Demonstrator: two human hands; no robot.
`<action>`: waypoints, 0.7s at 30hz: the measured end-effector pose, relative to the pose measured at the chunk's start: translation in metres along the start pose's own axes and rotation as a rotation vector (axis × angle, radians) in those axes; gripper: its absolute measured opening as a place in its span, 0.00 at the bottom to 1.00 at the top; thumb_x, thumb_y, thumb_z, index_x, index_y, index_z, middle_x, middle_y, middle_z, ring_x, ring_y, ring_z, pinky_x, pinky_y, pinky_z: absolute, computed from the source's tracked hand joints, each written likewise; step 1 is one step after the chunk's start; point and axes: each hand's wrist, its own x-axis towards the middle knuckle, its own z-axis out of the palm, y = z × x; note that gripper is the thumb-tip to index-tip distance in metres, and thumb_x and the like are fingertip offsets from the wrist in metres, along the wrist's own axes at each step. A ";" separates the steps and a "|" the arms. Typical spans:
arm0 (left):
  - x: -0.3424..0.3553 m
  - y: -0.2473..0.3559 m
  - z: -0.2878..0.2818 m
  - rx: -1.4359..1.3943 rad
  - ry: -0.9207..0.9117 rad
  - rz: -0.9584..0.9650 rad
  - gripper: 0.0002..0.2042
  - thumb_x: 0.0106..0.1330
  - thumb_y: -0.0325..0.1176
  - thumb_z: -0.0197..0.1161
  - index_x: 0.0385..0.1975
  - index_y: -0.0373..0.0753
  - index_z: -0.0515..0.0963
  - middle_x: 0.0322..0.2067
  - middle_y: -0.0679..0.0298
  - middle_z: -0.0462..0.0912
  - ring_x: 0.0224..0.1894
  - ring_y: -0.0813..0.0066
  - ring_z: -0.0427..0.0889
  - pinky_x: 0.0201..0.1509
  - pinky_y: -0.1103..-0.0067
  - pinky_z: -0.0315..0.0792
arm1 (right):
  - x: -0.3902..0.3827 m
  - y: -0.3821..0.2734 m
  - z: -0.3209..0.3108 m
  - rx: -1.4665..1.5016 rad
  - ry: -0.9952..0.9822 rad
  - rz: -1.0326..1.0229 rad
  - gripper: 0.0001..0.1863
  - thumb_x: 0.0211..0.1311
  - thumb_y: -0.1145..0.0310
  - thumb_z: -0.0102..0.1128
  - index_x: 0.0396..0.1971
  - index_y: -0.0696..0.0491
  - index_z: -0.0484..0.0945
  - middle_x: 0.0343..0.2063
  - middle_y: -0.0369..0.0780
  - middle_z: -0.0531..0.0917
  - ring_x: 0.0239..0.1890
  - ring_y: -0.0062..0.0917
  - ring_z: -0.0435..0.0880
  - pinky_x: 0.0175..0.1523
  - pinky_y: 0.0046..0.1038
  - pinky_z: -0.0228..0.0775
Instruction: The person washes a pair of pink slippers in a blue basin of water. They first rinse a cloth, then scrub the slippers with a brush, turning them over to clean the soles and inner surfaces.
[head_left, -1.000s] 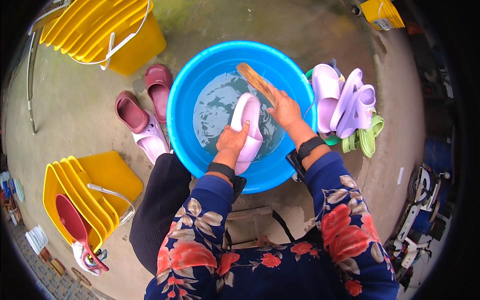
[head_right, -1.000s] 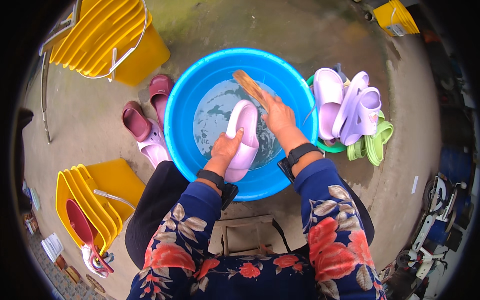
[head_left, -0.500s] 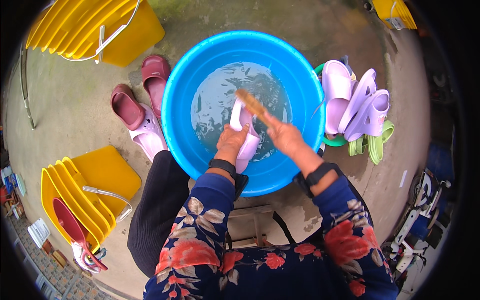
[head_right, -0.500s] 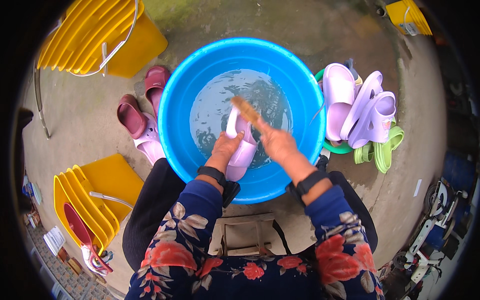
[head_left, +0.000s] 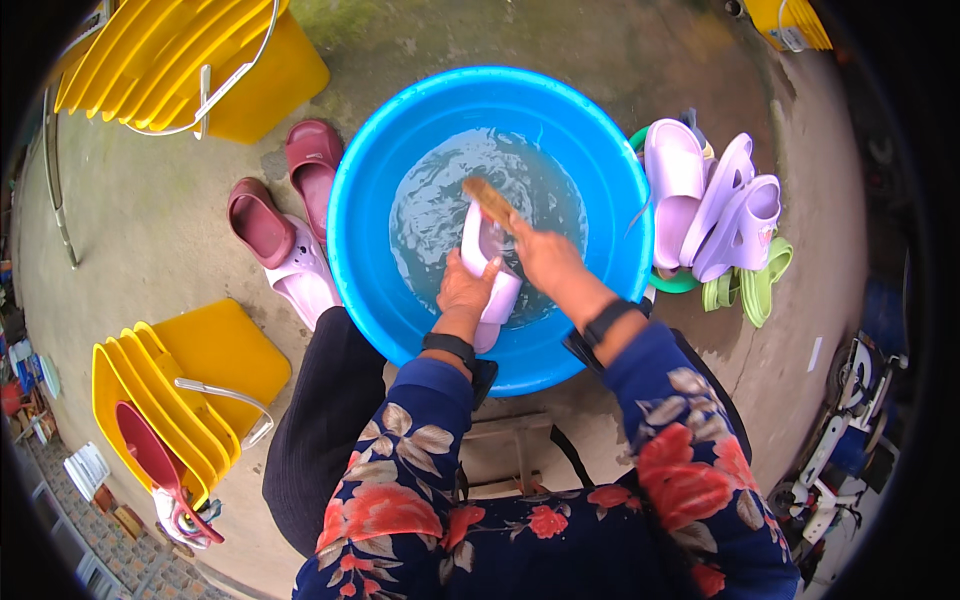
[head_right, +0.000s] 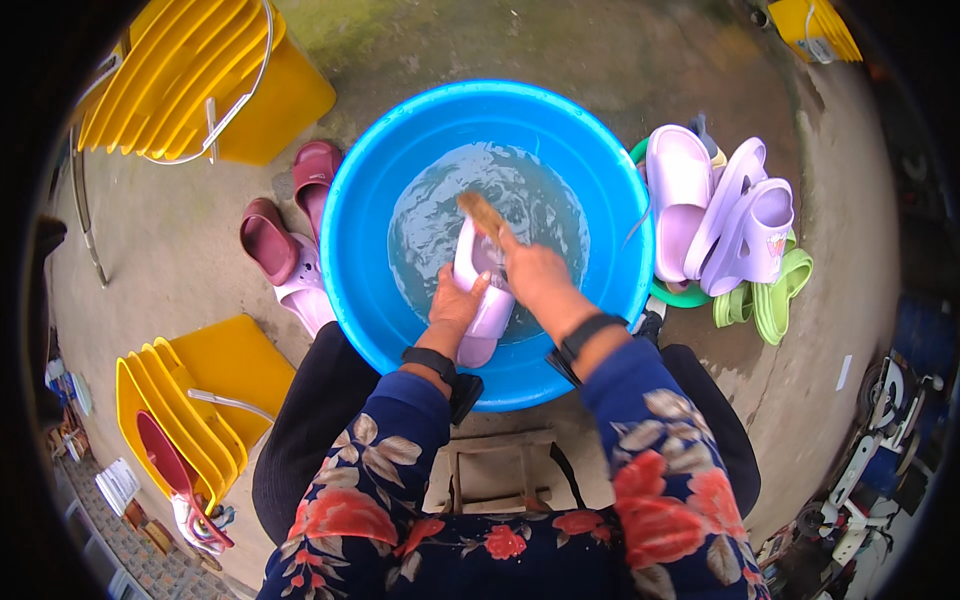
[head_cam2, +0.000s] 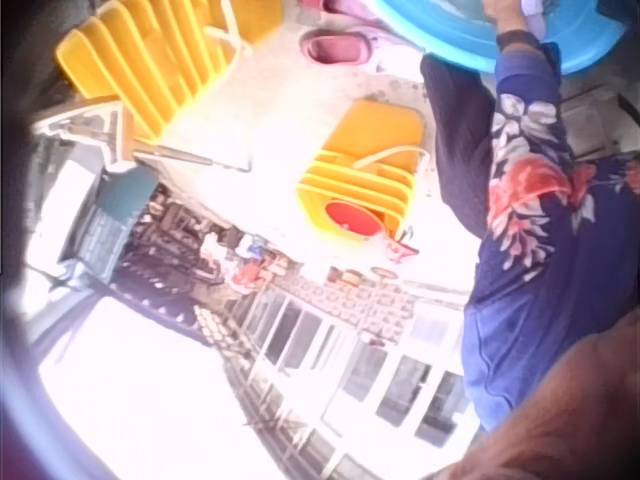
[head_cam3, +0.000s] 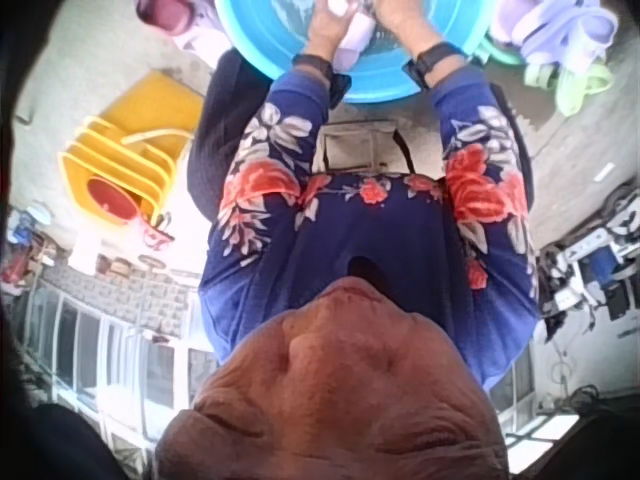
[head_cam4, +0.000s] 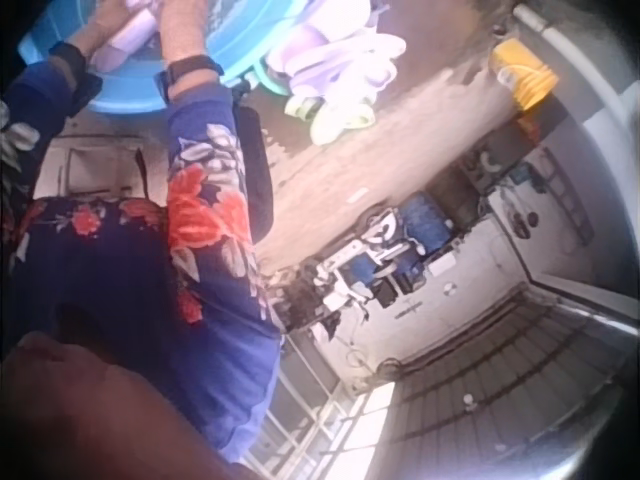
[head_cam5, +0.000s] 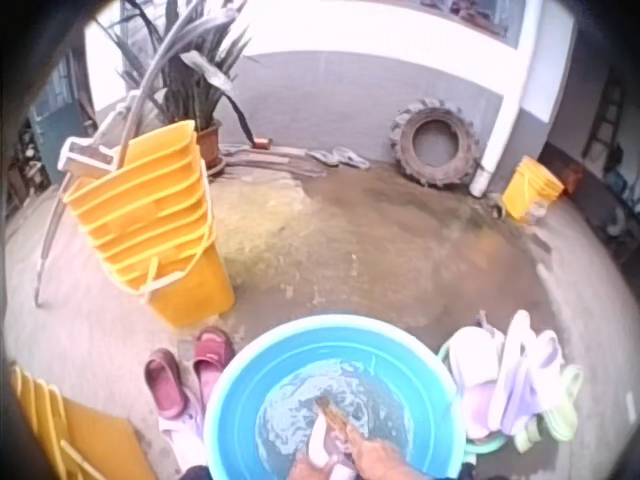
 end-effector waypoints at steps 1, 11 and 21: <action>0.001 -0.002 0.000 -0.019 -0.003 0.009 0.36 0.47 0.59 0.56 0.52 0.41 0.58 0.48 0.56 0.69 0.52 0.61 0.67 0.51 0.67 0.61 | -0.006 0.002 -0.001 -0.024 -0.086 0.027 0.23 0.57 0.62 0.43 0.54 0.42 0.58 0.27 0.47 0.78 0.32 0.41 0.77 0.39 0.37 0.68; -0.001 0.000 0.005 0.042 0.089 0.035 0.35 0.47 0.56 0.58 0.52 0.41 0.61 0.44 0.54 0.72 0.50 0.59 0.69 0.50 0.70 0.63 | -0.002 -0.003 -0.005 0.012 0.016 0.020 0.20 0.58 0.63 0.39 0.53 0.41 0.60 0.28 0.45 0.78 0.33 0.38 0.77 0.36 0.37 0.69; 0.000 -0.001 0.006 -0.033 0.049 0.034 0.35 0.45 0.56 0.60 0.51 0.43 0.62 0.43 0.55 0.73 0.49 0.59 0.70 0.50 0.70 0.63 | -0.002 -0.003 0.006 -0.009 0.049 -0.059 0.21 0.57 0.64 0.41 0.53 0.38 0.60 0.26 0.47 0.78 0.31 0.40 0.77 0.36 0.37 0.69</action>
